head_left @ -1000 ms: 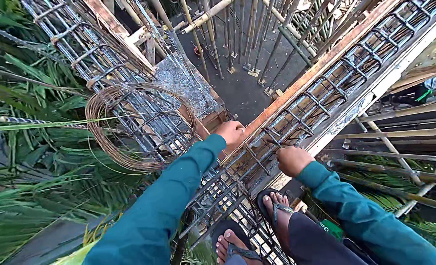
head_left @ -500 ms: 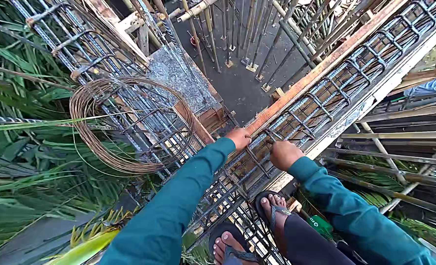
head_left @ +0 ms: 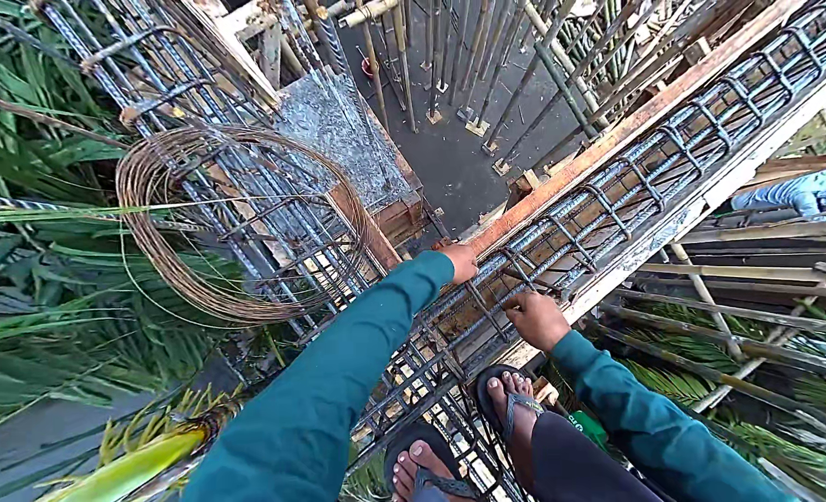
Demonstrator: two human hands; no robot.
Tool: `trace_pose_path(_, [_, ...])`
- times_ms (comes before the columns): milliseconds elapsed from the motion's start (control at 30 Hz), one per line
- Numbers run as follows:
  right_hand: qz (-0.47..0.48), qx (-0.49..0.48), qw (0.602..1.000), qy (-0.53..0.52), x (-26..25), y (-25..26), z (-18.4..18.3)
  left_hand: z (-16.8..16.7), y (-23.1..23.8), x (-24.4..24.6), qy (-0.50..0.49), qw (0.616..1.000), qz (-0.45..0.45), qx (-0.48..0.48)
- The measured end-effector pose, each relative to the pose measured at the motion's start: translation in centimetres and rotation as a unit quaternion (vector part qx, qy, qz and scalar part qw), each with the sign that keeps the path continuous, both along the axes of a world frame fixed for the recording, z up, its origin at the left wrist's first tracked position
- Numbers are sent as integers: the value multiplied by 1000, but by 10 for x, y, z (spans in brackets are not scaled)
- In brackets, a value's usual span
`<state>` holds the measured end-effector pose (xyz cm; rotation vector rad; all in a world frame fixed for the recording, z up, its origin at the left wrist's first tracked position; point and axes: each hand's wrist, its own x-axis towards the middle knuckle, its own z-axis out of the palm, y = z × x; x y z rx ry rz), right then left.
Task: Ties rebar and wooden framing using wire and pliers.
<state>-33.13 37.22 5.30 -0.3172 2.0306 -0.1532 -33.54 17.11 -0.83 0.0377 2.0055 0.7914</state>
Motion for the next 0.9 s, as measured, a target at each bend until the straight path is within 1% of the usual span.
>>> trace_pose_path(67, [30, 14, 999, 12, 0, -6, 1, 3, -1, 2, 17, 1000, 5, -9])
trace_pose_path(133, [59, 37, 998, 10, -2, -11, 3, 3, 0, 7, 44, 998, 27, -43])
trace_pose_path(200, [84, 60, 995, 14, -5, -13, 8, -1, 0, 14, 70, 993, 68, -63])
trace_pose_path(267, [107, 70, 991, 37, -5, -16, 12, -2, -9, 17, 83, 986, 130, -58])
trace_pose_path(333, [125, 63, 988, 62, -4, -23, 13, 0, -18, 19, 97, 978, 180, -44])
trace_pose_path(467, [147, 20, 986, 70, -9, -37, -9, 17, -27, 26, 139, 966, 213, -51])
trace_pose_path(500, [144, 9, 987, 69, -11, -39, -15, 24, -30, 30, 135, 966, 215, -54])
trace_pose_path(600, [110, -25, 991, 66, -18, -36, -31, 49, -26, 44, 77, 967, 238, -57])
trace_pose_path(667, [60, -54, 996, 45, -21, -31, -38, 67, -8, 56, 44, 957, 285, -31])
trace_pose_path(700, [27, -60, 997, 26, -21, -30, -40, 72, 4, 65, 54, 950, 308, -19])
trace_pose_path(800, [-86, -59, 994, -44, -21, -31, -39, 71, 34, 86, 19, 939, 342, 19])
trace_pose_path(833, [-103, -50, 992, -56, -22, -33, -39, 67, 41, 95, 7, 941, 339, 23])
trace_pose_path(900, [-65, -28, 997, -40, -23, -38, -42, 58, 53, 112, 1, 954, 300, 8])
